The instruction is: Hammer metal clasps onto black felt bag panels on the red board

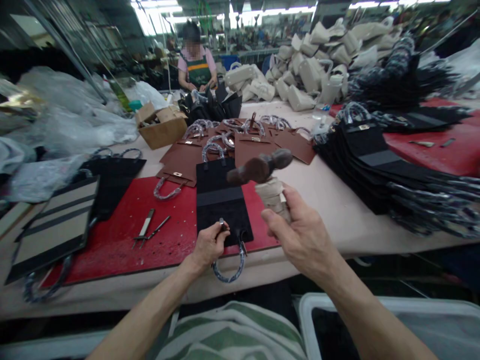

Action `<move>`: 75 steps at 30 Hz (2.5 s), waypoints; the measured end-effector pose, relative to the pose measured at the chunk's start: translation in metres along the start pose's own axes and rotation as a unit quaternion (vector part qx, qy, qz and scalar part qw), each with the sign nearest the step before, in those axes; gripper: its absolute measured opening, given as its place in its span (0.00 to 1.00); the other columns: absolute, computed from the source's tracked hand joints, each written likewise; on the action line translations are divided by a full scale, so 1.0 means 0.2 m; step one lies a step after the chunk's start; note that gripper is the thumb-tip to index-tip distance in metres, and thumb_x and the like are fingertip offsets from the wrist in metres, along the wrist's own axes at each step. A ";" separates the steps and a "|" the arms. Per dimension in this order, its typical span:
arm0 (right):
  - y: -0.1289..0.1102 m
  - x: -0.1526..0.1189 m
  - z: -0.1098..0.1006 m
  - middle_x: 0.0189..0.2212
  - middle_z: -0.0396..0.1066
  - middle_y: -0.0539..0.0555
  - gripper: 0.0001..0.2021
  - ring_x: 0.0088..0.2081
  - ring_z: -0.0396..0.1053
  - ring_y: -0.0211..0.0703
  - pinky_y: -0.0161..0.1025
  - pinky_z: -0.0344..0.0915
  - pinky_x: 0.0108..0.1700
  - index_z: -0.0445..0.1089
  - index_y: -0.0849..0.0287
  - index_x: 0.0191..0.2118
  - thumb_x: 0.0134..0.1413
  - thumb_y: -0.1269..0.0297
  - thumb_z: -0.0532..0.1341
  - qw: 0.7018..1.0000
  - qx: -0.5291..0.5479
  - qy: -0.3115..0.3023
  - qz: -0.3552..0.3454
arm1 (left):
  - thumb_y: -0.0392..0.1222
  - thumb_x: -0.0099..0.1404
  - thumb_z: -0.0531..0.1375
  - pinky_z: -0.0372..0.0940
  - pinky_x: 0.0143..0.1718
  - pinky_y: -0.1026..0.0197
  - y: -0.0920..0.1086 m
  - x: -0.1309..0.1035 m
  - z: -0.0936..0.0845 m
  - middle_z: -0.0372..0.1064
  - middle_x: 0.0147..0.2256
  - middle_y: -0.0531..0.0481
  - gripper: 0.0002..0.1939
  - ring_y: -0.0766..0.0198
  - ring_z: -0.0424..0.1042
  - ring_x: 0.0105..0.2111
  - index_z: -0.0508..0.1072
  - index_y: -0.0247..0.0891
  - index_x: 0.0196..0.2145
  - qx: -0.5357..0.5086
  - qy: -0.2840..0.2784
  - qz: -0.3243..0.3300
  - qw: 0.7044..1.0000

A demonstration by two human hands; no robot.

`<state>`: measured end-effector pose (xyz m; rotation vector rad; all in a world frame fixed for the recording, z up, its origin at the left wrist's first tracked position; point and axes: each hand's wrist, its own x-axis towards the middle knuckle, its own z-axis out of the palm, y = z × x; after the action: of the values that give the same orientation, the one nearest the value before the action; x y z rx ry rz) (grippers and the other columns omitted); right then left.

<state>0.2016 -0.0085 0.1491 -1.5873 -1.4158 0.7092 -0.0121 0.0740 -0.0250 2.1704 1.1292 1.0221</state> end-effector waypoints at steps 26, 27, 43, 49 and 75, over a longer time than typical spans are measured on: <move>0.32 0.00 -0.01 0.22 0.67 0.48 0.17 0.19 0.64 0.39 0.35 0.58 0.24 0.69 0.57 0.48 0.58 0.54 0.54 0.974 -0.142 -0.128 0.118 | 0.34 0.67 0.57 0.68 0.37 0.62 -0.01 -0.01 0.01 0.77 0.36 0.47 0.05 0.60 0.77 0.35 0.72 0.39 0.40 0.002 -0.005 0.002 1.000; 0.40 0.00 -0.03 0.21 0.65 0.47 0.17 0.18 0.62 0.38 0.34 0.56 0.21 0.68 0.58 0.45 0.56 0.53 0.55 0.974 -0.101 -0.102 0.174 | 0.34 0.67 0.57 0.69 0.38 0.62 -0.01 -0.01 0.01 0.77 0.36 0.47 0.05 0.60 0.77 0.35 0.72 0.39 0.40 -0.001 -0.005 0.002 1.000; 0.60 -0.01 0.49 0.64 0.60 0.65 0.32 0.65 0.55 0.60 0.57 0.53 0.66 0.63 0.64 0.63 0.56 0.55 0.62 0.944 -0.296 -0.054 -0.136 | 0.39 0.67 0.57 0.70 0.43 0.60 0.02 0.00 -0.01 0.77 0.37 0.47 0.06 0.59 0.78 0.38 0.74 0.40 0.39 -0.046 -0.013 -0.050 0.998; 0.63 -0.06 0.63 0.68 0.56 0.65 0.34 0.68 0.50 0.62 0.60 0.44 0.69 0.60 0.68 0.66 0.58 0.55 0.61 0.936 -0.323 -0.065 -0.123 | 0.52 0.66 0.57 0.75 0.39 0.56 -0.04 0.11 -0.10 0.77 0.35 0.48 0.14 0.59 0.79 0.35 0.69 0.38 0.41 -0.270 0.119 -0.248 0.923; 0.62 -0.10 0.75 0.63 0.62 0.66 0.25 0.65 0.55 0.64 0.63 0.50 0.65 0.64 0.65 0.60 0.61 0.56 0.56 0.923 -0.348 0.010 -0.166 | 0.45 0.66 0.57 0.67 0.40 0.55 -0.34 -0.02 -0.88 0.78 0.39 0.41 0.11 0.49 0.76 0.41 0.79 0.42 0.38 0.361 -0.020 -0.327 0.873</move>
<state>0.1282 0.0102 -0.0324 -1.7816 -1.9933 -0.0370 -0.1866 0.1215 0.0324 1.9842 2.2774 0.2491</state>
